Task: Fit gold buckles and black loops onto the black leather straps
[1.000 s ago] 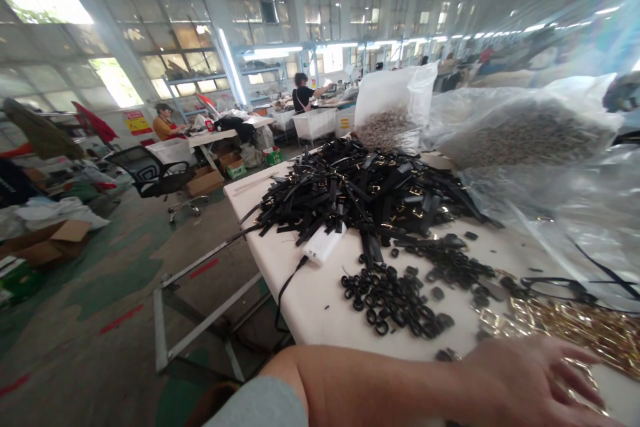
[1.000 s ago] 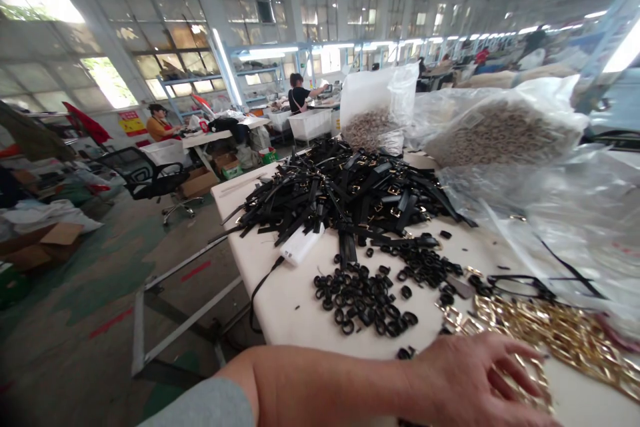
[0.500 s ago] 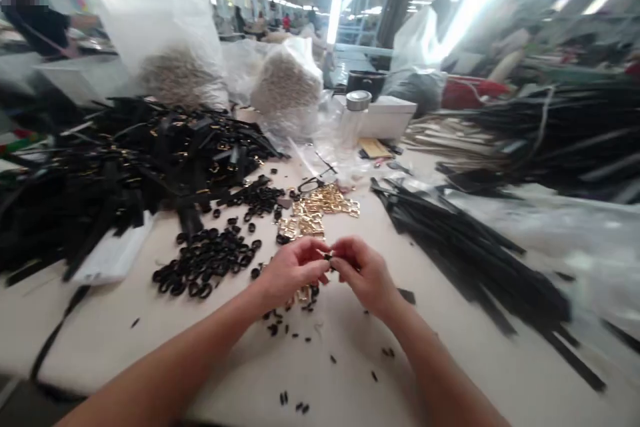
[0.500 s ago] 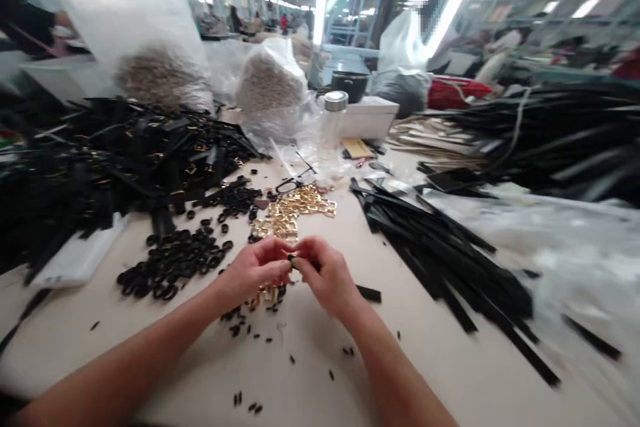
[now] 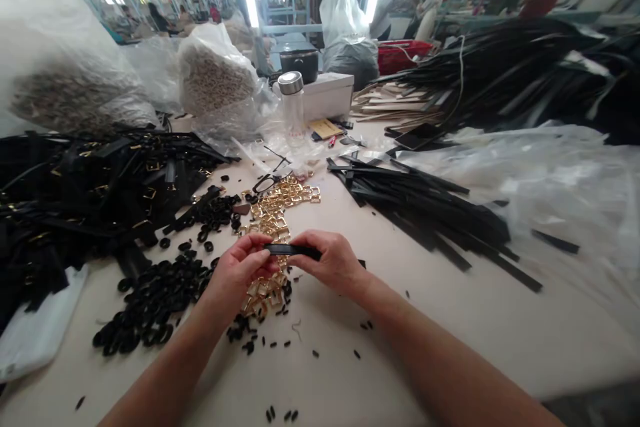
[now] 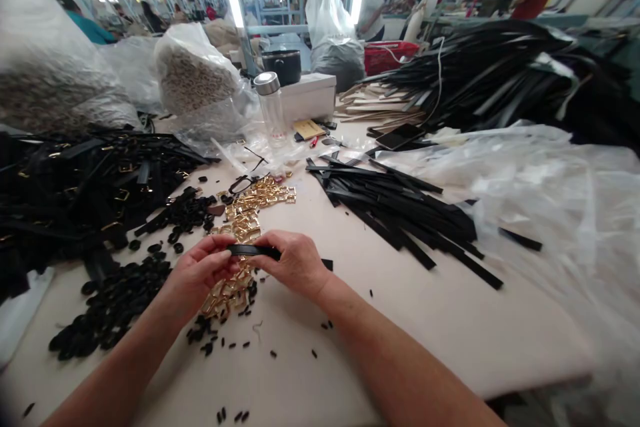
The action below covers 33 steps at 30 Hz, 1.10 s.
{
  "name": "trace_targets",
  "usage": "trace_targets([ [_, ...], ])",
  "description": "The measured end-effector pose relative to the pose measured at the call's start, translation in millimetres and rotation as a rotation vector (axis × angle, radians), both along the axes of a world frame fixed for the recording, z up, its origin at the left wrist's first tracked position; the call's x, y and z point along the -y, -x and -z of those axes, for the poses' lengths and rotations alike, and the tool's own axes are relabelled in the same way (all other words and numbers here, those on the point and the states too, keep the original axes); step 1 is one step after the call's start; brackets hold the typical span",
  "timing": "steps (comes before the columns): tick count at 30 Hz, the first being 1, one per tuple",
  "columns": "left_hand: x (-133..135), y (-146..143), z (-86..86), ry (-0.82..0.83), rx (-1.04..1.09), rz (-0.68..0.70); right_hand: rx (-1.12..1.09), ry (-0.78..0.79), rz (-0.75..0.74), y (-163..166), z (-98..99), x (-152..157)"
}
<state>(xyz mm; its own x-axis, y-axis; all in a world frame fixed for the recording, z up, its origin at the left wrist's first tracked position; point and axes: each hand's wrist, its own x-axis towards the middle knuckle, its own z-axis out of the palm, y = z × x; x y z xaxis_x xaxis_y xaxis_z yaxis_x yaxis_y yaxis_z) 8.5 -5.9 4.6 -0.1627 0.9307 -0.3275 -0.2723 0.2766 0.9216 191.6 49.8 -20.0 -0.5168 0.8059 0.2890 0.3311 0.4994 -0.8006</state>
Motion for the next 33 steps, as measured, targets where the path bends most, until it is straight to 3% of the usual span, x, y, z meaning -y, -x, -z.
trace_targets([
  [3, 0.0, -0.8, 1.7, 0.007, 0.001, -0.005, -0.008, -0.045, 0.003, -0.8, -3.6, 1.3],
  [8, -2.0, -0.5, 4.4, -0.174, -0.015, -0.232, -0.161, -0.435, 0.09, -5.4, -18.1, 4.8],
  [11, -2.4, -1.2, 1.4, -0.263, -0.066, -0.315, -0.204, -0.477, 0.132, -10.0, -23.5, 2.3],
  [14, -3.2, 0.1, -4.9, -0.35, -0.09, -0.385, -0.245, -0.461, 0.278, -15.0, -25.0, -3.1],
  [16, -3.3, 0.9, -8.5, -0.403, -0.079, -0.45, -0.274, -0.375, 0.275, -15.5, -23.8, -4.7],
  [19, 0.2, -3.5, -8.6, -0.426, -0.129, -0.406, -0.345, -0.017, 0.047, -8.3, -17.3, -2.4],
  [22, 8.2, -14.8, -2.4, -0.421, -0.235, -0.154, -0.576, 0.423, -0.094, 2.9, -9.1, -0.4],
  [25, 15.5, -23.5, 3.9, -0.437, -0.357, 0.143, -0.76, 0.609, -0.031, 5.1, -7.1, -3.4],
  [27, 17.4, -23.4, 5.8, -0.405, -0.424, 0.3, -0.701, 0.559, 0.038, -0.2, -10.5, -6.7],
  [29, 16.6, -18.2, 6.1, -0.317, -0.378, 0.35, -0.459, 0.373, 0.068, -8.0, -16.4, -8.1],
  [33, 9.3, -3.7, 6.5, -0.244, -0.094, 0.124, 0.258, -0.205, 0.036, -15.9, -28.1, -1.2],
])
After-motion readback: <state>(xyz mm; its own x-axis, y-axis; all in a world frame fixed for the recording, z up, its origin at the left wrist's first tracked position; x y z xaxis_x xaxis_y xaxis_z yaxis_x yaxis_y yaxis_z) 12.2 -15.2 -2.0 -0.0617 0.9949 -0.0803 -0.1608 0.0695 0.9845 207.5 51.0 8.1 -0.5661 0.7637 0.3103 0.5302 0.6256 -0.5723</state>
